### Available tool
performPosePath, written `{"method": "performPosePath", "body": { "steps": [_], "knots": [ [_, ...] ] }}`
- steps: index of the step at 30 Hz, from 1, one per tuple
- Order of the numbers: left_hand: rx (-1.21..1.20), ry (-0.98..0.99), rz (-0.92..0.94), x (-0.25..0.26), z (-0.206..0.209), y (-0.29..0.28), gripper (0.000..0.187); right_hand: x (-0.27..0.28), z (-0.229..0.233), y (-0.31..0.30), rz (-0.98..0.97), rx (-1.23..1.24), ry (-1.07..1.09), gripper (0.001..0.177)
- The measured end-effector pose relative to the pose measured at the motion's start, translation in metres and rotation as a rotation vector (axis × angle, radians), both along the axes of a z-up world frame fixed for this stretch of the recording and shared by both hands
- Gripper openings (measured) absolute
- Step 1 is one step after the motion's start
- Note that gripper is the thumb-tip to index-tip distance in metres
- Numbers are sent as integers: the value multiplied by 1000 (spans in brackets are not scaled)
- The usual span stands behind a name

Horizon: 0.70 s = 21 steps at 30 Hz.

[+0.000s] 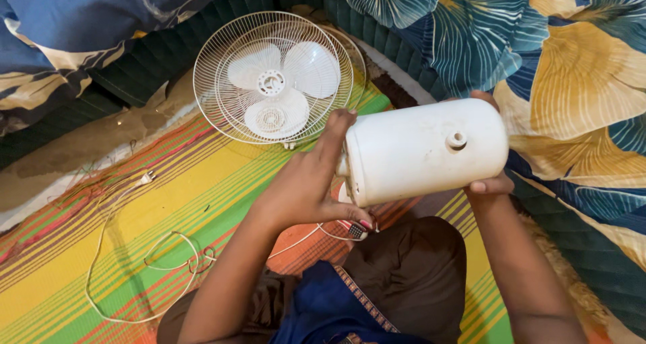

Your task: The person assembles a white pedestal fan by attaching the motor housing to the neck, securing the rear grille, and fastening the front grille. The person uses a screwdriver to tighten screws on the neck and grilles.

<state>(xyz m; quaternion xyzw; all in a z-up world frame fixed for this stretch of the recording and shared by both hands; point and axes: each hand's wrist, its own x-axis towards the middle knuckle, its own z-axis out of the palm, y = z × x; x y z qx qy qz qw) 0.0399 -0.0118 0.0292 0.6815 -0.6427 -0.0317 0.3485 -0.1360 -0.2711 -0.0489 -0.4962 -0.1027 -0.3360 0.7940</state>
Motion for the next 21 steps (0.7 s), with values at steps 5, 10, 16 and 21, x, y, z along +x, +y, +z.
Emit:
{"method": "performPosePath", "body": {
  "steps": [5, 10, 16, 21],
  "knots": [
    [110, 95, 46, 7, 12, 1, 140, 5, 3, -10, 18, -110, 61, 119],
    [248, 109, 117, 17, 22, 2, 132, 11, 10, -19, 89, -212, 98, 116],
    [15, 150, -164, 58, 7, -1, 94, 18, 4, -20, 126, -138, 73, 120],
    [-138, 832, -446, 65, -39, -26, 52, 21, -19, -17, -65, -122, 22, 104]
  ]
}}
